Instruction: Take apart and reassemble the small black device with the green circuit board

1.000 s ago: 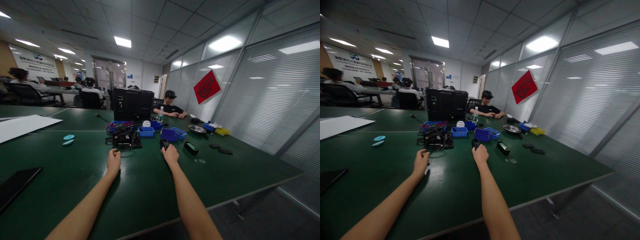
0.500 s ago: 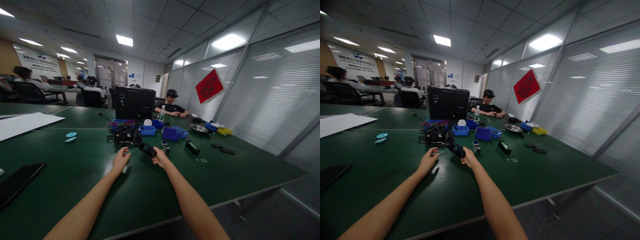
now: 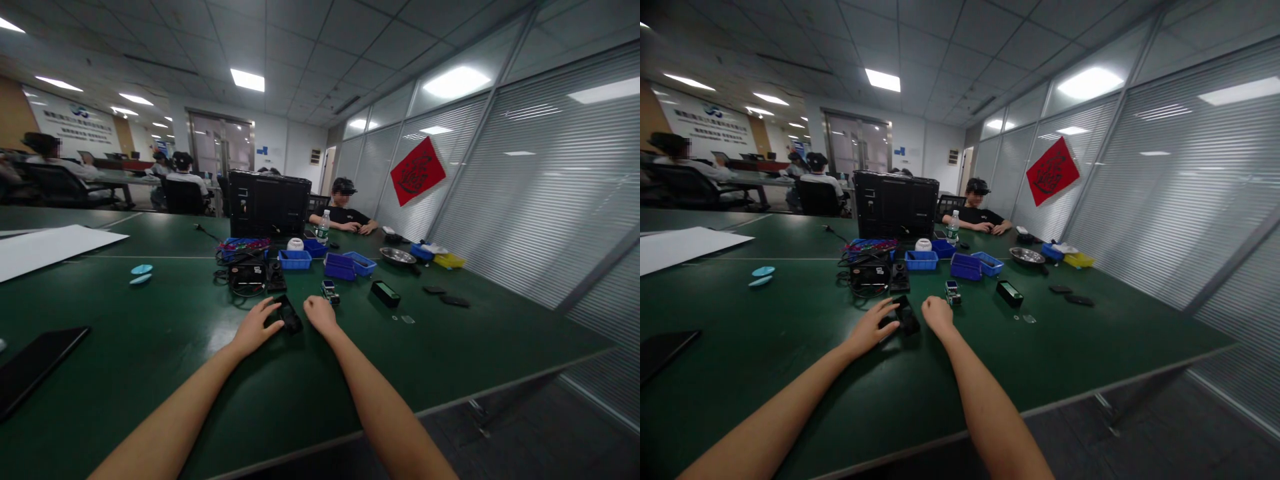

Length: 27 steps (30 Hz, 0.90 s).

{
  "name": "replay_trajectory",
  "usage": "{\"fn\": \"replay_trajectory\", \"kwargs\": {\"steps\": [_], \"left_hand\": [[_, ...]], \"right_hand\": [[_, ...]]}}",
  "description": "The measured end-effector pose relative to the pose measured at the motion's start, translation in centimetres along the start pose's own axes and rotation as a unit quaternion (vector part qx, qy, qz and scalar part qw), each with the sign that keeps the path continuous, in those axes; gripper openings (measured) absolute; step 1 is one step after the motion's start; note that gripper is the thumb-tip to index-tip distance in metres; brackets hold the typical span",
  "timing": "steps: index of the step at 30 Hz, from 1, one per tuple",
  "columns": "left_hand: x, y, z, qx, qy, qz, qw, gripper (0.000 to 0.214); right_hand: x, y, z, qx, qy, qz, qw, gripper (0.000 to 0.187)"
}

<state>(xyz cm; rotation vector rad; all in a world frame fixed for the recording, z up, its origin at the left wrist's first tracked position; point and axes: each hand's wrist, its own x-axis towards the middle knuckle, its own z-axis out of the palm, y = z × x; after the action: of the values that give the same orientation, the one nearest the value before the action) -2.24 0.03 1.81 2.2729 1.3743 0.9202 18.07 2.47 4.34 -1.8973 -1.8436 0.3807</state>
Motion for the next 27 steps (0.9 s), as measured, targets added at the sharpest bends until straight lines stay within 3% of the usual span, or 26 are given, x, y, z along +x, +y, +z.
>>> {"fn": "replay_trajectory", "kwargs": {"steps": [3, 6, 11, 15, 20, 23, 27], "left_hand": [[0.0, 0.1, 0.0, 0.010, -0.006, -0.006, 1.000, 0.049], [0.0, 0.3, 0.0, 0.014, -0.017, 0.001, 1.000, 0.047], [-0.2, 1.3, 0.0, 0.013, -0.025, 0.003, 1.000, 0.040], [-0.3, 1.5, 0.5, -0.001, -0.008, 0.009, 1.000, 0.034], [-0.4, 1.0, 1.0, -0.015, 0.008, 0.012, 1.000, 0.034], [-0.4, 1.1, 0.9, -0.017, 0.009, 0.015, 1.000, 0.041], [-0.4, 1.3, 0.7, -0.021, 0.011, 0.016, 1.000, 0.043]], "right_hand": [[0.6, 1.2, -2.1, -0.079, 0.111, 0.042, 0.990, 0.029], [1.3, 3.0, -3.2, -0.113, 0.156, 0.076, 0.978, 0.036], [2.4, 5.1, -2.3, -0.154, 0.101, 0.113, 0.976, 0.045], [2.4, 5.0, -1.3, -0.172, 0.120, 0.037, 0.977, 0.038], [1.9, 4.2, -1.3, -0.149, 0.107, -0.053, 0.982, 0.045], [2.0, 4.0, -1.3, -0.132, 0.107, -0.038, 0.985, 0.045], [2.1, 4.2, -1.3, -0.141, 0.062, 0.012, 0.988, 0.040]]}}
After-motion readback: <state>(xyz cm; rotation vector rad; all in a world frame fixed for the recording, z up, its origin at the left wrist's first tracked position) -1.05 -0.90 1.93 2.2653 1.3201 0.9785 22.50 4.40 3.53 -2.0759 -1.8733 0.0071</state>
